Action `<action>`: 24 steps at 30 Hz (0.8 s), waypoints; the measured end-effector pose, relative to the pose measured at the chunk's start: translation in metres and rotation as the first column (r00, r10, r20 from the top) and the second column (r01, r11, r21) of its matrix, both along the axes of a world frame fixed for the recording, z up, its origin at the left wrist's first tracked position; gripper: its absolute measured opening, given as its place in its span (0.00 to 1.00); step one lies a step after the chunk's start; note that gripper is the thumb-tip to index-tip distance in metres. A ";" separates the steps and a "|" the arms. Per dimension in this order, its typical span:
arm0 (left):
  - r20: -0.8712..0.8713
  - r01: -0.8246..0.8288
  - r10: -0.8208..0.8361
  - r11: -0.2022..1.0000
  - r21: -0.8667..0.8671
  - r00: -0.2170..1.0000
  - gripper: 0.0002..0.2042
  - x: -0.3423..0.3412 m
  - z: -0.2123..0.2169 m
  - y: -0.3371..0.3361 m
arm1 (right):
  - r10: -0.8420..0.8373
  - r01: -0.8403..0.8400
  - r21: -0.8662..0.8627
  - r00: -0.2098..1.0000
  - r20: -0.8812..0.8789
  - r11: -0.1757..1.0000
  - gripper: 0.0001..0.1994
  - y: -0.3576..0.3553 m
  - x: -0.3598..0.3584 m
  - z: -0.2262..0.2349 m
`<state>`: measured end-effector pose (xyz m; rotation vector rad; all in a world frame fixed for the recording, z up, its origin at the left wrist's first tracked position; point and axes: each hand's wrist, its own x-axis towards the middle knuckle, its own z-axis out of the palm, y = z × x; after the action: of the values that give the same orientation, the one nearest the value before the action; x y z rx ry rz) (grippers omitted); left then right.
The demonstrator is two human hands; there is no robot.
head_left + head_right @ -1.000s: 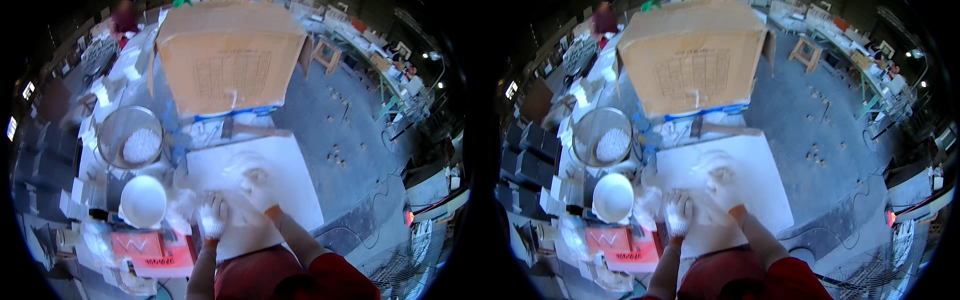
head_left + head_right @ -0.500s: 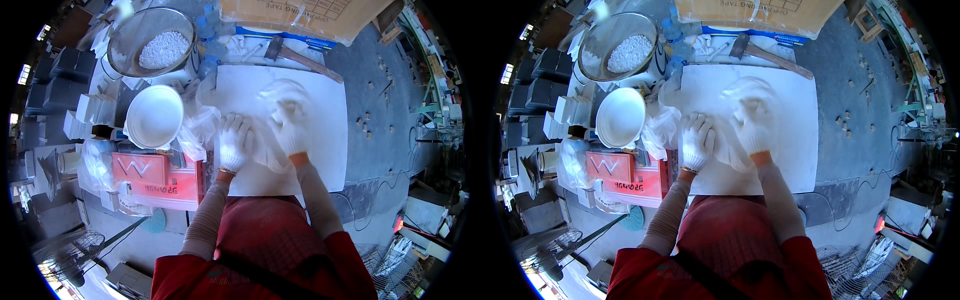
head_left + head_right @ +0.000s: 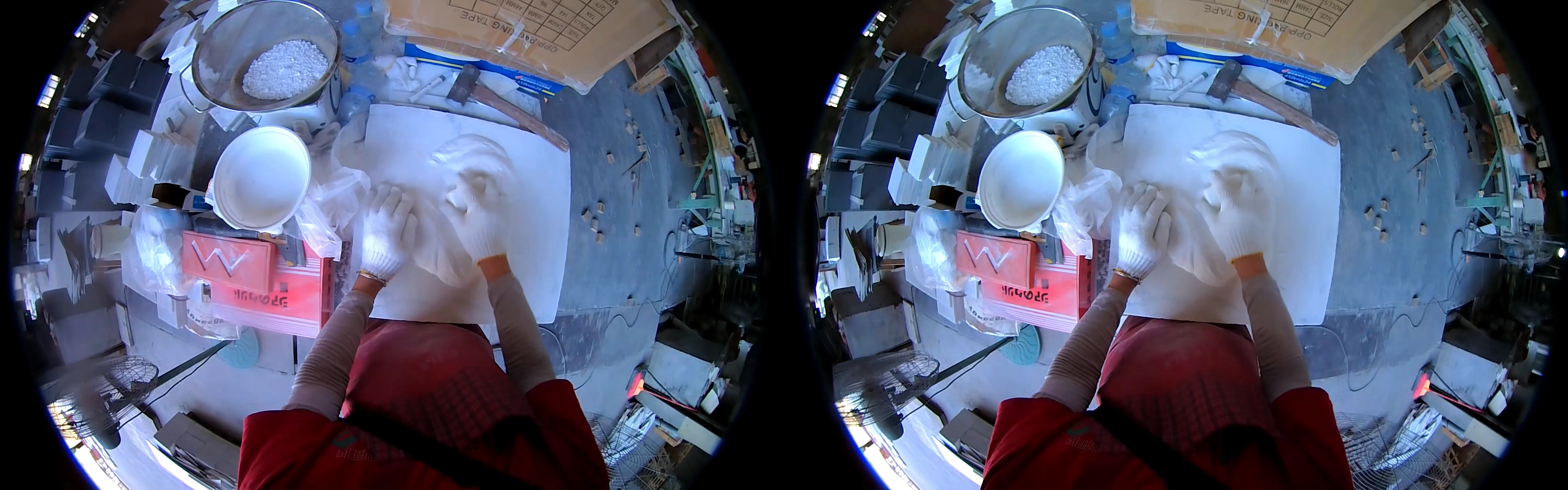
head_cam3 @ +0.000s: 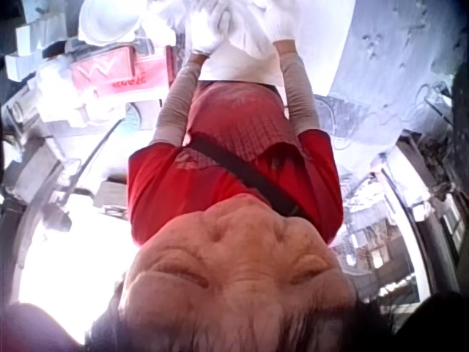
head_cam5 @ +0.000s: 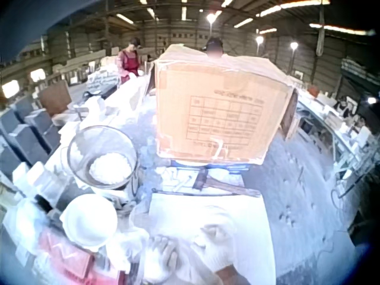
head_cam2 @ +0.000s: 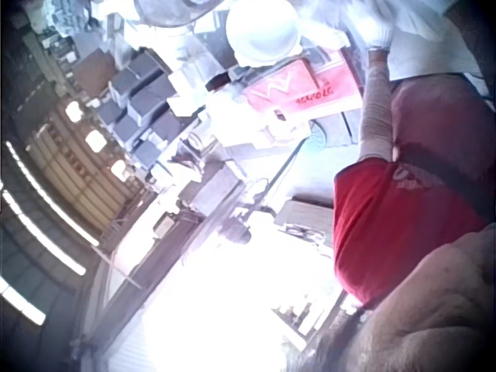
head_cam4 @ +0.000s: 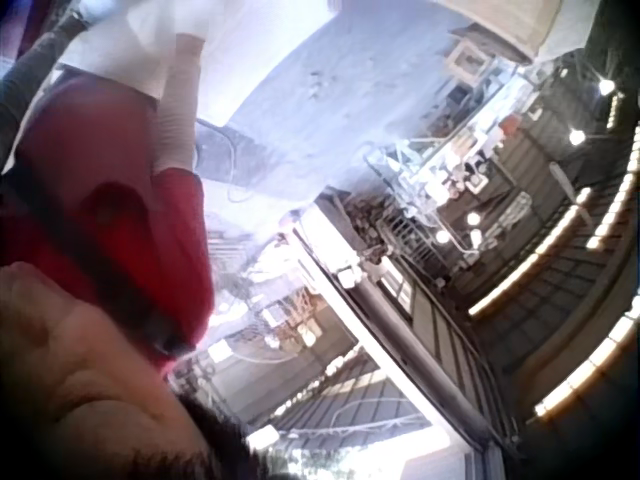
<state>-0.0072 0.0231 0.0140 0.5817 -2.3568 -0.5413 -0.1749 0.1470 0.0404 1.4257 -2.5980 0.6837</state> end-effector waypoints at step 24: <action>0.053 -0.040 0.034 0.993 0.112 0.998 0.20 0.004 -0.008 0.000 | 0.048 -0.042 0.068 0.994 -0.095 0.997 0.28 -0.009 -0.025 -0.016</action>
<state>-0.0033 0.0232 0.0059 0.6976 -2.3697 -0.6538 -0.2004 0.1376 0.0242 1.5008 -2.5442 0.5244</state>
